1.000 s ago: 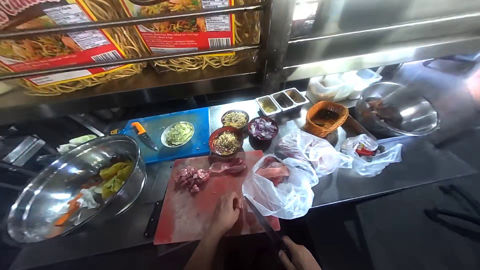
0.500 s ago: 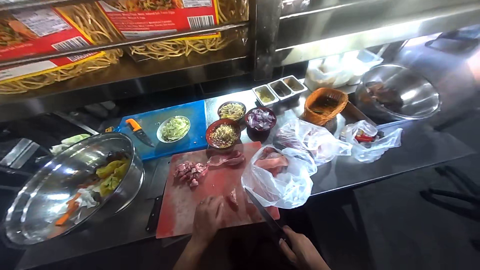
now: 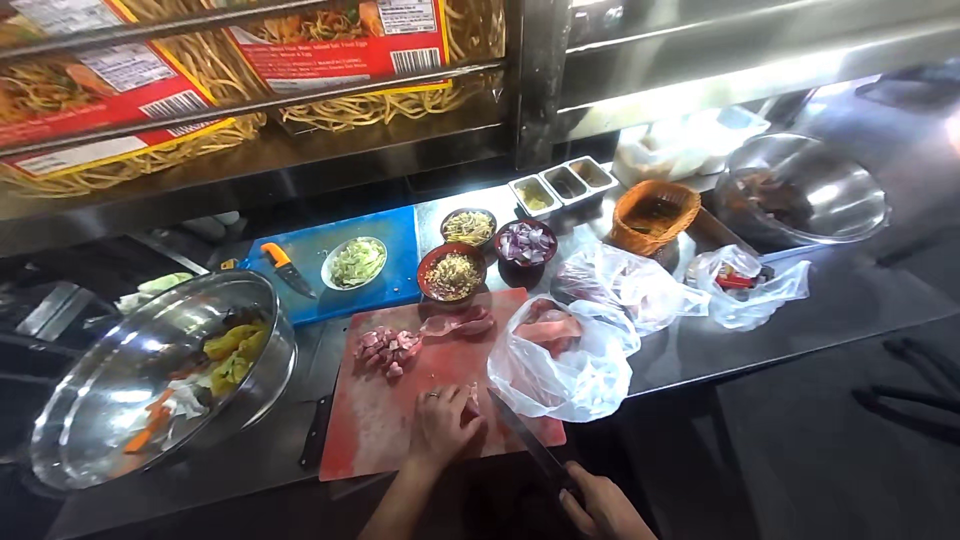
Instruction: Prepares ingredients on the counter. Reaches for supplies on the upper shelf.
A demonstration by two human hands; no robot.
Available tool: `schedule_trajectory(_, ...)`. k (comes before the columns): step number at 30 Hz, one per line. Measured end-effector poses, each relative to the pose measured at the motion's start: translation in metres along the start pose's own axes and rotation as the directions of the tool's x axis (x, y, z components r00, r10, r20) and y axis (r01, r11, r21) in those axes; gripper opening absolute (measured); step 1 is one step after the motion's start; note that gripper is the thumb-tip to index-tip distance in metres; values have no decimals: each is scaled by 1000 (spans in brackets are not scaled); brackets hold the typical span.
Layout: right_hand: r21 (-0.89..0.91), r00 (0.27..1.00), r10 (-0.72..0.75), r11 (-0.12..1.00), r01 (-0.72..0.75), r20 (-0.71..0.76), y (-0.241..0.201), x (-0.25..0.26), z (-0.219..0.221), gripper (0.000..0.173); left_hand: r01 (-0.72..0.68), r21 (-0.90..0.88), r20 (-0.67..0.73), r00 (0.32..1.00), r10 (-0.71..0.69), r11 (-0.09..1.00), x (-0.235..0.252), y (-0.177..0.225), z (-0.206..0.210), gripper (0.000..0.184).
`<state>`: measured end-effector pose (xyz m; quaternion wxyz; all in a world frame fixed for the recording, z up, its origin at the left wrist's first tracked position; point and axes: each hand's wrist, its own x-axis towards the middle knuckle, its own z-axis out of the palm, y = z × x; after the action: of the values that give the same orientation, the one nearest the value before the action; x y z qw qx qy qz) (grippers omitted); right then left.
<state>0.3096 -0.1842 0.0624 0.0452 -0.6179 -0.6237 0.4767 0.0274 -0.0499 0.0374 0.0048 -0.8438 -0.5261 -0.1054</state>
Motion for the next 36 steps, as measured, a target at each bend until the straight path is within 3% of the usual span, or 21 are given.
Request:
schedule_trajectory(3,3,1000,-17,1000,18,-15,-1,1,1,40,26,49,-65,998,-23,998,10,14,4,32)
schedule_trajectory(5,-3,1000,-25,1000,25,-12,-1,3,0,40,128,-83,-17,991,-129,988,18,28,-6,29)
schedule_trajectory(6,-2,999,-27,1000,27,-16,0,3,0,40,223,-218,75,975,-211,950,23,31,-17,34)
schedule_trajectory(7,2,1000,-24,1000,24,-18,0,3,0,40,363,-369,251,925,-284,856,30,29,-31,40)
schedule_trajectory(9,13,1000,-4,1000,4,-20,2,2,1,39,529,-564,443,842,-308,635,36,6,-39,45)
schedule_trajectory(10,20,1000,6,1000,-5,-21,3,1,1,40,571,-575,480,815,-324,586,36,-8,-40,46)
schedule_trajectory(13,32,999,16,999,-15,-36,5,-1,2,39,624,-402,436,774,-460,670,27,-41,-42,42)
schedule_trajectory(15,32,999,8,999,-7,-41,7,-1,3,39,614,-328,364,783,-504,718,22,-46,-44,37)
schedule_trajectory(18,16,999,-19,1000,20,-31,7,4,5,39,558,-347,335,824,-457,754,20,-36,-41,42)
schedule_trajectory(23,17,999,-33,999,33,33,-5,10,3,39,619,-331,398,776,-489,712,30,-22,-25,36)
schedule_trajectory(25,33,998,-47,998,46,45,-6,13,3,39,610,-324,370,785,-496,723,31,-22,-27,35)
schedule_trajectory(27,50,997,-57,997,54,60,-7,17,3,39,474,-231,230,875,-425,850,23,-17,-30,38)
schedule_trajectory(28,58,996,-66,996,63,60,-9,19,2,39,353,-193,87,936,-342,916,18,-17,-26,33)
schedule_trajectory(30,64,995,-82,995,78,58,-15,25,2,39,146,-152,-165,971,-170,978,10,-19,-9,25)
schedule_trajectory(33,101,993,-94,991,87,65,-28,35,1,37,129,-187,-225,959,-170,974,3,-22,9,25)
schedule_trajectory(36,153,995,-86,985,76,59,-39,47,0,36,190,-250,-138,964,-229,949,9,-24,0,25)
